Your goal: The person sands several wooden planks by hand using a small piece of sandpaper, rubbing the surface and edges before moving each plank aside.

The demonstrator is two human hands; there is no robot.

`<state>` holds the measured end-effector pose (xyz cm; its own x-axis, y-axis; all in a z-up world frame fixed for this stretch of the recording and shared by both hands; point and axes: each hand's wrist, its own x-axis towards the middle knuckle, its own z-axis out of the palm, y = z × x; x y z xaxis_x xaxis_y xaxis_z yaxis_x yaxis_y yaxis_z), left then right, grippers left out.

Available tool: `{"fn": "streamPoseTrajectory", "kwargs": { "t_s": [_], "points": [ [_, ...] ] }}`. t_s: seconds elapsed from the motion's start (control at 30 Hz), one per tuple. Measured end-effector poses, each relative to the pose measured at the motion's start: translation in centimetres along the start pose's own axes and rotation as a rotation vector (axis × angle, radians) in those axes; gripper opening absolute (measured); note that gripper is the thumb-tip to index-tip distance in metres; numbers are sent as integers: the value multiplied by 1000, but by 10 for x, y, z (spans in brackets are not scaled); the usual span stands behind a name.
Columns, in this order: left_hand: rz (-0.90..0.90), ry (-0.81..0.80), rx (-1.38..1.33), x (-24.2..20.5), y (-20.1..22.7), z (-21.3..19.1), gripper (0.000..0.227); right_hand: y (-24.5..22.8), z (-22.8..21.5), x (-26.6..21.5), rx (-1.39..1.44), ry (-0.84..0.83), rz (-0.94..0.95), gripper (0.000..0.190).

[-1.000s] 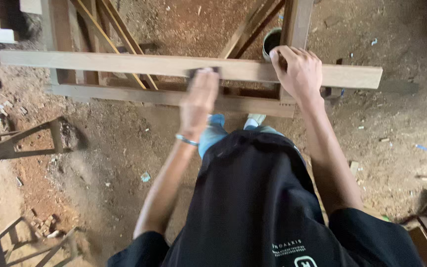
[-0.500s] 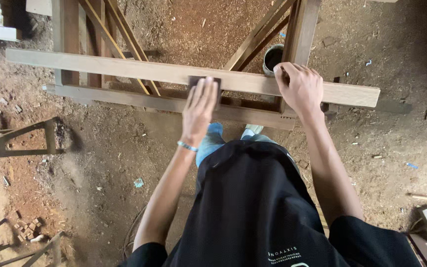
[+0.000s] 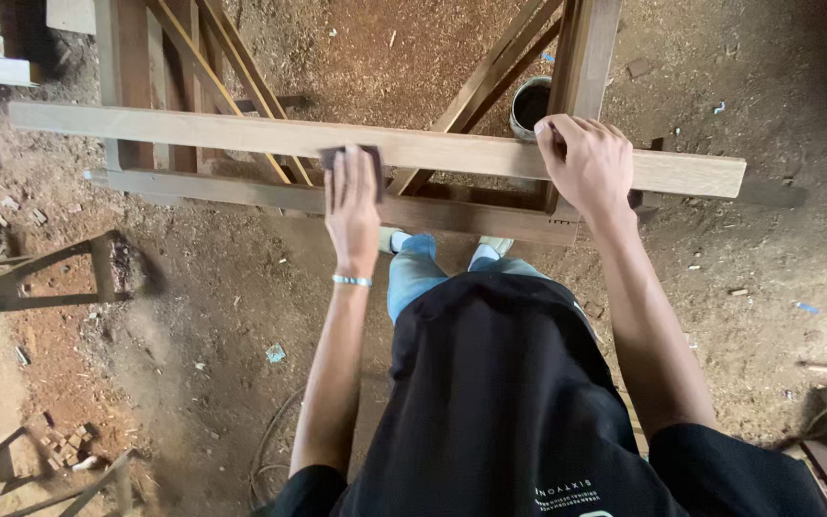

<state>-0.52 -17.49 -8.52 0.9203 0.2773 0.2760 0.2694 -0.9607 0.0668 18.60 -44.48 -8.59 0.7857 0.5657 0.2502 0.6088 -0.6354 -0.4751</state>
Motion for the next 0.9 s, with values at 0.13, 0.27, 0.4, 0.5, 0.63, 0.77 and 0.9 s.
{"fn": "streamPoseTrajectory", "kwargs": {
  "t_s": [0.13,0.27,0.4,0.5,0.63,0.77,0.9],
  "points": [
    [160,110,-137,0,32,14,53,1,2,-1,-9,-75,47,27],
    [347,87,-286,7,131,34,47,3,0,1,-26,-95,47,27],
    [325,18,-364,-1,89,25,51,1,-3,-2,-16,-24,-13,24],
    [72,46,-207,-4,22,17,51,-1,-5,-1,6,-30,7,23],
    [-89,139,-119,-5,11,-3,53,-2,-7,-6,-28,18,-15,23],
    [50,97,-357,12,99,-7,39,3,0,0,-20,-38,-4,26],
    [379,25,-280,11,130,-10,44,13,6,-5,-58,-64,-6,29]
  ]
}}
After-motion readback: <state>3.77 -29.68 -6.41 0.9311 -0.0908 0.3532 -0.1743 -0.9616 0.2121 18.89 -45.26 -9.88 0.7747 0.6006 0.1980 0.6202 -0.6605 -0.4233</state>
